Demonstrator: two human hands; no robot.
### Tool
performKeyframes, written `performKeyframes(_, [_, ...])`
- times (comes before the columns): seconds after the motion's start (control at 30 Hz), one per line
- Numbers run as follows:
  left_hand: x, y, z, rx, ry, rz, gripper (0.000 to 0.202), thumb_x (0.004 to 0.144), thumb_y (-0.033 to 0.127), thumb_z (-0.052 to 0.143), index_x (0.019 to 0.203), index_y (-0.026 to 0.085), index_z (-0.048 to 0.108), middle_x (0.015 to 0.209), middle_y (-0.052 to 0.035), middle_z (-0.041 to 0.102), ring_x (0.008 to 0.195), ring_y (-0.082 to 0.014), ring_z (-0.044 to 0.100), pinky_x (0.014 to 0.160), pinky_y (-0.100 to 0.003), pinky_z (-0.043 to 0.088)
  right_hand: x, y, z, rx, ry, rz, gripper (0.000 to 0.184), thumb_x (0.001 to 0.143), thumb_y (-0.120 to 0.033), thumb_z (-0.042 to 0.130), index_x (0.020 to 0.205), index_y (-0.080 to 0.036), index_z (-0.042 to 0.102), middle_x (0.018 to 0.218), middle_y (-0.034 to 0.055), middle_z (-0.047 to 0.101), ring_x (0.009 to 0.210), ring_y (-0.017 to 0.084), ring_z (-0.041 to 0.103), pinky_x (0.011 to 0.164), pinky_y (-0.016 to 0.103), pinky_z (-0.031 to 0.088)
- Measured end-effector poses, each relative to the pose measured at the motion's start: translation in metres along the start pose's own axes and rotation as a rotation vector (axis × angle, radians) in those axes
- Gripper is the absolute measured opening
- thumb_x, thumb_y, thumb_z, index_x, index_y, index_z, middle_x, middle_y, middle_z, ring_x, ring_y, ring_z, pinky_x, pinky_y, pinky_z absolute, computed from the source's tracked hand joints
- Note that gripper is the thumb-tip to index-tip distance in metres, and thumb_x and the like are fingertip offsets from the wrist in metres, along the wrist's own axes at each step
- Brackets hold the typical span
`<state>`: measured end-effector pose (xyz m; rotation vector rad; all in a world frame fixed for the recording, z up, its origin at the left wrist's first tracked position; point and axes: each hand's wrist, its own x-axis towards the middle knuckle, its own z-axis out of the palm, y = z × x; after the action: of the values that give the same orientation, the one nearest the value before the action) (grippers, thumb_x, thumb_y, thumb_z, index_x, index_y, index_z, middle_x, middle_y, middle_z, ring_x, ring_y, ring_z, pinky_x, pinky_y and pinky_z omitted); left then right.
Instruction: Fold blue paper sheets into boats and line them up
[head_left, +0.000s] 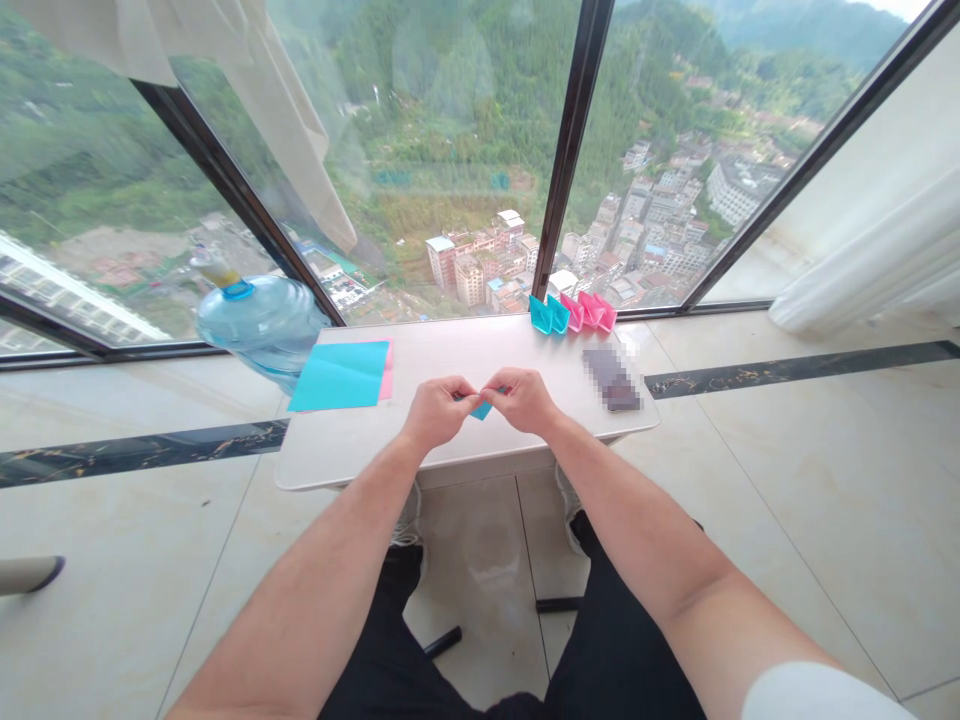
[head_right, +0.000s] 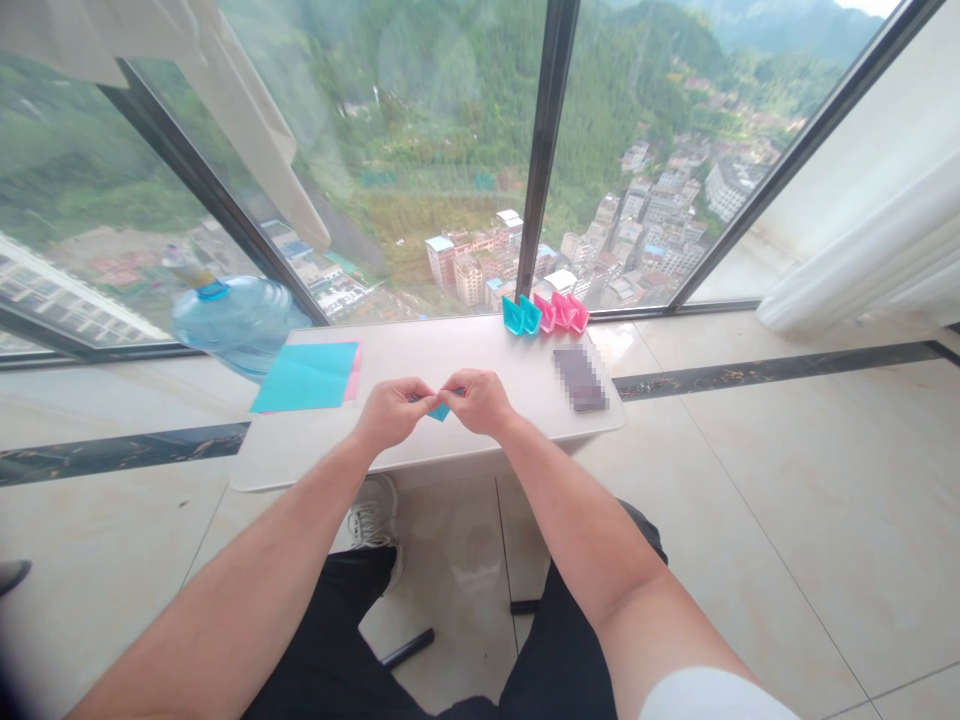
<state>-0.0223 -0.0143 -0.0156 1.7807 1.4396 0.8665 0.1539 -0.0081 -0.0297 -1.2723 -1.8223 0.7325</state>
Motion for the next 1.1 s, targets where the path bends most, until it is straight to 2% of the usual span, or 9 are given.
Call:
performKeyframes(0.2, [0.002, -0.002, -0.005, -0.029, -0.035, -0.006, 0.027, 0.073, 0.043, 0.068, 0.076, 0.018, 0.077, 0.073, -0.0034, 0.075, 0.069, -0.0175, 0.062, 0.065, -0.027, 0.045, 0.002, 0.000, -0.005, 0.004, 0.035, 0.090, 0.011, 0.079, -0.024, 0.069, 0.071, -0.020, 0.076, 0.069, 0.0002, 0.073, 0.067, 0.014, 0.061, 0.064, 0.024, 0.044])
performKeyframes(0.4, [0.003, -0.003, -0.006, 0.014, 0.039, -0.036, 0.021, 0.073, 0.036, 0.066, 0.067, 0.018, 0.073, 0.061, -0.0005, 0.068, 0.059, -0.0142, 0.055, 0.057, -0.026, 0.040, 0.002, -0.003, -0.008, 0.052, 0.044, 0.136, 0.012, 0.076, -0.025, 0.068, 0.072, -0.018, 0.077, 0.066, 0.0002, 0.072, 0.062, 0.013, 0.058, 0.061, 0.024, 0.041])
performKeyframes(0.53, [0.003, -0.001, -0.005, -0.010, 0.056, -0.043, 0.023, 0.073, 0.039, 0.067, 0.069, 0.018, 0.074, 0.057, 0.0011, 0.065, 0.053, -0.0123, 0.050, 0.053, -0.025, 0.037, 0.004, -0.004, -0.010, 0.091, 0.069, 0.176, 0.014, 0.075, -0.028, 0.068, 0.071, -0.017, 0.076, 0.066, 0.0001, 0.071, 0.062, 0.013, 0.058, 0.061, 0.024, 0.042])
performKeyframes(0.7, [0.003, 0.002, -0.010, -0.103, 0.069, -0.103, 0.021, 0.075, 0.035, 0.064, 0.068, 0.017, 0.073, 0.064, -0.0018, 0.072, 0.057, -0.0136, 0.058, 0.055, -0.024, 0.042, 0.006, -0.001, -0.015, 0.137, 0.113, 0.201, 0.017, 0.073, -0.031, 0.067, 0.068, -0.016, 0.075, 0.060, -0.0001, 0.067, 0.058, 0.013, 0.055, 0.057, 0.025, 0.040])
performKeyframes(0.93, [0.004, 0.005, -0.015, -0.171, 0.135, -0.152, 0.016, 0.072, 0.030, 0.066, 0.064, 0.018, 0.071, 0.061, -0.0017, 0.071, 0.060, -0.0151, 0.062, 0.059, -0.025, 0.046, 0.007, 0.003, -0.015, 0.414, 0.114, 0.283, 0.025, 0.068, -0.041, 0.076, 0.071, -0.016, 0.073, 0.056, -0.0008, 0.064, 0.055, 0.012, 0.054, 0.055, 0.026, 0.042])
performKeyframes(1.1, [0.006, 0.002, -0.019, -0.207, 0.142, -0.170, 0.015, 0.071, 0.030, 0.068, 0.064, 0.017, 0.072, 0.061, -0.0023, 0.071, 0.062, -0.0154, 0.063, 0.060, -0.025, 0.046, 0.009, 0.004, -0.019, 0.533, 0.121, 0.301, 0.029, 0.066, -0.042, 0.079, 0.060, -0.017, 0.067, 0.055, 0.0013, 0.064, 0.054, 0.012, 0.055, 0.056, 0.026, 0.045])
